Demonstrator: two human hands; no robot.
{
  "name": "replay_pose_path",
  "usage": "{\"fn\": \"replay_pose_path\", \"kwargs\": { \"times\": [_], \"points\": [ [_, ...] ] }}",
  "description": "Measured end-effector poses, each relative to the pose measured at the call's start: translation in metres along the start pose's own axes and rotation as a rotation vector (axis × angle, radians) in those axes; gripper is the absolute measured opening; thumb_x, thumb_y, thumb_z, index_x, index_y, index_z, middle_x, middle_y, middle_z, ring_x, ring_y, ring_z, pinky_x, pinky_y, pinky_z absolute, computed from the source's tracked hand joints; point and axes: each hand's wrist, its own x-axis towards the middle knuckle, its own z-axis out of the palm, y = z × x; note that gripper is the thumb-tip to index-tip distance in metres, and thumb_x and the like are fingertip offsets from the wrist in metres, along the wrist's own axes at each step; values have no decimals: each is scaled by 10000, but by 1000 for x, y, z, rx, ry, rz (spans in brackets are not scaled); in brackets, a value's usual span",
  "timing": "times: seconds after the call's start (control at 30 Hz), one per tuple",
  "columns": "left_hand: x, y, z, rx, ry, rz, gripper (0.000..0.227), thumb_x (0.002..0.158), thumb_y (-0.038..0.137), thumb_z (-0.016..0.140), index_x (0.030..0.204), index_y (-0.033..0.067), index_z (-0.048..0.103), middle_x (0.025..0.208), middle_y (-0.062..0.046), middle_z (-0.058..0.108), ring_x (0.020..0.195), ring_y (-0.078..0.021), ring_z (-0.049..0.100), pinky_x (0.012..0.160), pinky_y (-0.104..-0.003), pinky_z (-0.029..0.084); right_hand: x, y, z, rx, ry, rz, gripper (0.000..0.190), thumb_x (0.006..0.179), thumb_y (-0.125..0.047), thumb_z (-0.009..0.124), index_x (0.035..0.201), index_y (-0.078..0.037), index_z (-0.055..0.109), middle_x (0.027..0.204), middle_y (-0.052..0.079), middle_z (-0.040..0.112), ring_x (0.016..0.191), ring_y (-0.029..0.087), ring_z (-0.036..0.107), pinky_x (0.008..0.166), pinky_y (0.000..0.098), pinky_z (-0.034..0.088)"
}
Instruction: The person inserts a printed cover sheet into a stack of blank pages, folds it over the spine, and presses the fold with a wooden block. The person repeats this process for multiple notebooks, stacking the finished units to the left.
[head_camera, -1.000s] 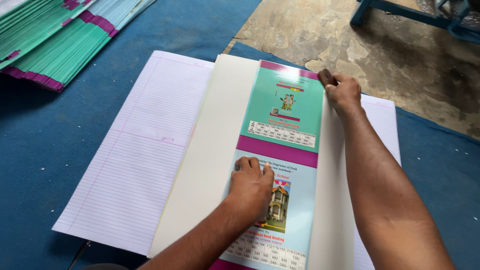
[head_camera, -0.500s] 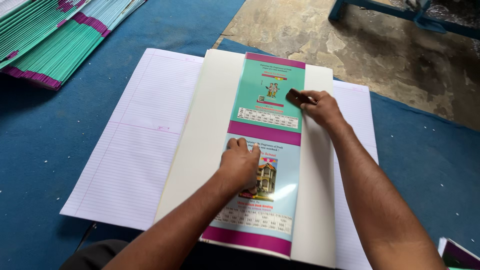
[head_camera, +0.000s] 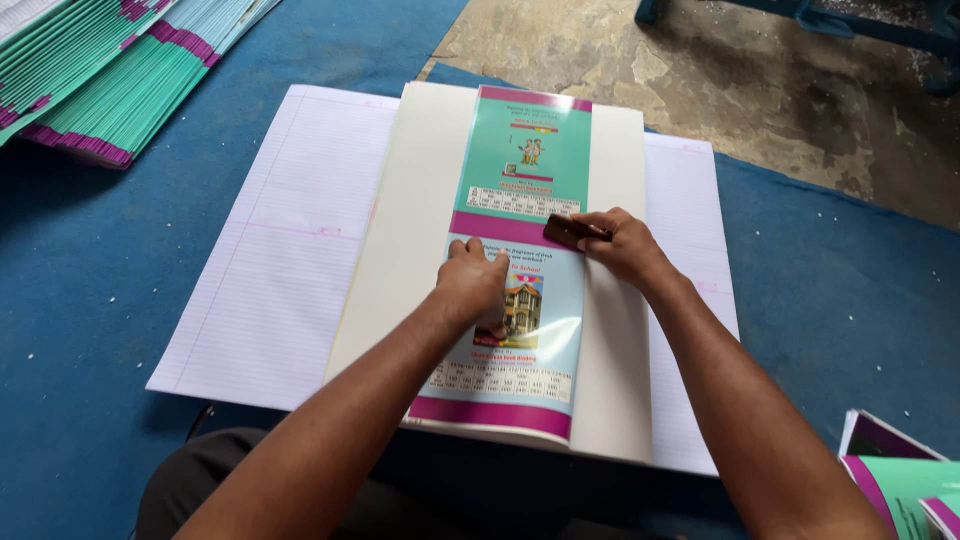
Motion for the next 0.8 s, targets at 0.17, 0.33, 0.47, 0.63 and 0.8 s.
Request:
{"fn": "replay_pose_path", "kwargs": {
  "times": [0.17, 0.33, 0.47, 0.63, 0.8],
  "points": [
    [2, -1, 2, -19, -6, -26, 1298, 536, 440, 1018, 1594, 175, 315, 1509, -206, 369, 1403, -384, 346, 1065, -438, 511, -47, -6, 9, 55, -41, -48, 434, 867, -142, 736, 1284, -258, 714, 1183, 77, 651, 1154, 236, 643, 1032, 372, 525],
    [5, -1, 6, -20, 5, -28, 1301, 536, 434, 1018, 1601, 182, 314, 1524, -213, 358, 1416, -391, 335, 1073, -444, 507, -98, -20, 12, -33, -150, 2, 403, 892, -144, 710, 1270, -280, 719, 1155, 66, 659, 1138, 212, 656, 1033, 365, 538],
    [7, 0, 8, -30, -13, -36, 1297, 544, 436, 1016, 1602, 181, 311, 1542, -222, 339, 1447, -400, 299, 1093, -466, 486, -124, -32, 11, -49, -223, 54, 388, 884, -151, 712, 1252, -272, 727, 1132, 50, 660, 1116, 188, 653, 1010, 348, 550],
    [8, 0, 9, -40, -11, -44, 1299, 550, 419, 1011, 1609, 195, 294, 1554, -211, 328, 1455, -390, 292, 1120, -459, 465, -143, -40, 9, -65, -303, 67, 359, 868, -134, 725, 1200, -264, 763, 1120, 29, 672, 1054, 177, 654, 988, 341, 555],
    [7, -1, 11, -54, -10, -48, 1276, 568, 429, 1000, 1609, 199, 299, 1558, -217, 323, 1461, -380, 286, 1113, -450, 469, -157, -43, 6, -68, -398, 36, 356, 825, -101, 768, 1150, -244, 796, 1058, 30, 692, 984, 178, 672, 932, 343, 589]
  ]
}}
